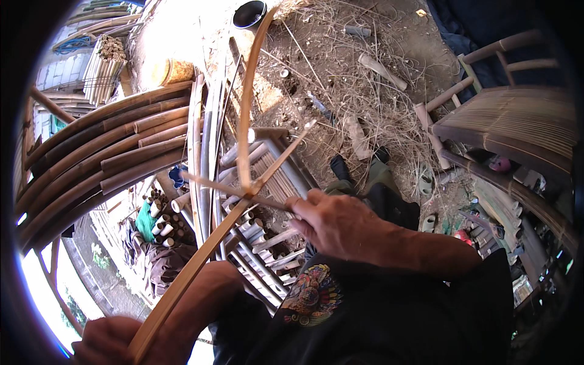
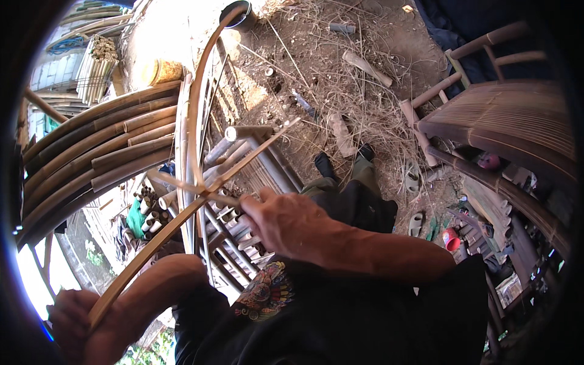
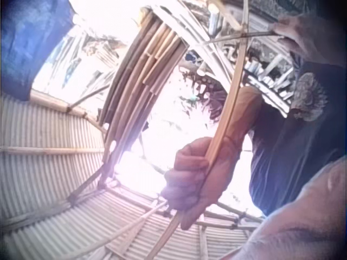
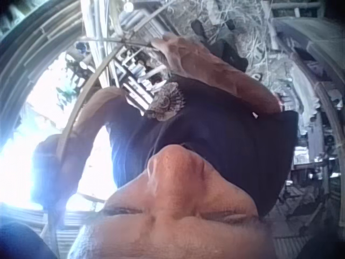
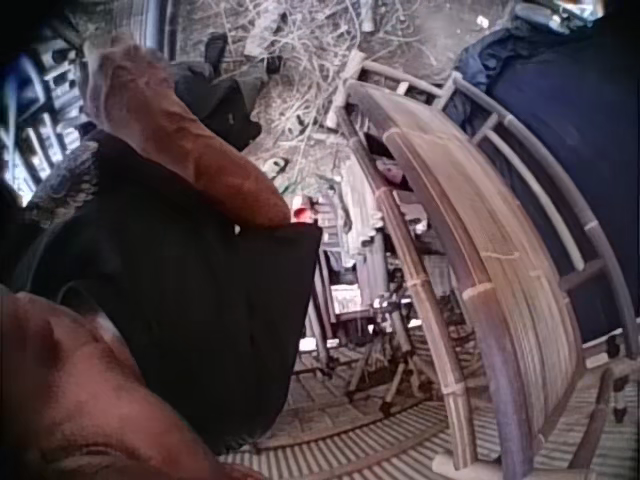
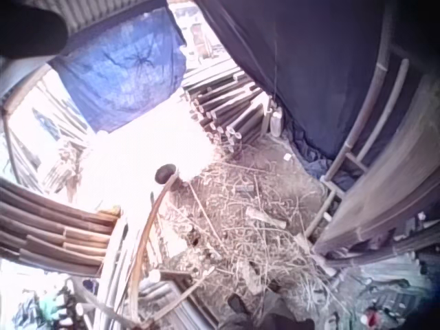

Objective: The person uses a machete to split long bamboo poles into thin strips. They repeatedly strike the bamboo against a wooden block to separate the material, then place the finished strips onto a nearby bamboo rack.

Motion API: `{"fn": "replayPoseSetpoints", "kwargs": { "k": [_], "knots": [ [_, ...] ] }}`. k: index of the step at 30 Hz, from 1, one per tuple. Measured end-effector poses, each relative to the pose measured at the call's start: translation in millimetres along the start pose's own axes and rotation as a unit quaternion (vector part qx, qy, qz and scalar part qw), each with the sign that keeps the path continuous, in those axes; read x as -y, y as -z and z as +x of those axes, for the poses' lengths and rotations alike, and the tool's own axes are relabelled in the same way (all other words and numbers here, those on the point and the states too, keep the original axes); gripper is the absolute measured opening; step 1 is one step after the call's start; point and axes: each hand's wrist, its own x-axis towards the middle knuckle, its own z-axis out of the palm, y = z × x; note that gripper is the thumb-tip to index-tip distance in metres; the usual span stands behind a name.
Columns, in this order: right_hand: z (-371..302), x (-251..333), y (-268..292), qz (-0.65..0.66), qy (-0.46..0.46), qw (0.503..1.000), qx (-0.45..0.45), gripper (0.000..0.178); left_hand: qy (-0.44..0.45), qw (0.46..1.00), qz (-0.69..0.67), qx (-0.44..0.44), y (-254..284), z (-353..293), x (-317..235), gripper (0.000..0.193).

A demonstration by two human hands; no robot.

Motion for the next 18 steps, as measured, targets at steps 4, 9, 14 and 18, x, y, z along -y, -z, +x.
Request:
{"fn": "replayPoseSetpoints", "kwargs": {
  "k": [4,9,14,18],
  "knots": [
    [1,-10,2,0.002,-0.032,0.999,0.002,0.032,0.071,0.977,0.191,-0.061,-37,-59,37,0.04],
    [-2,12,7,0.058,0.017,0.998,-0.017,0.025,0.02,0.983,0.167,-0.068,-41,-90,49,0.048],
    [18,-20,-13,-0.041,-0.054,0.996,-0.049,0.023,0.036,0.994,0.105,-0.018,-40,-98,51,0.047],
    [20,-12,-7,0.021,0.003,0.997,-0.078,0.025,0.033,0.997,0.064,-0.014,-45,-103,54,0.046]
  ]
}}
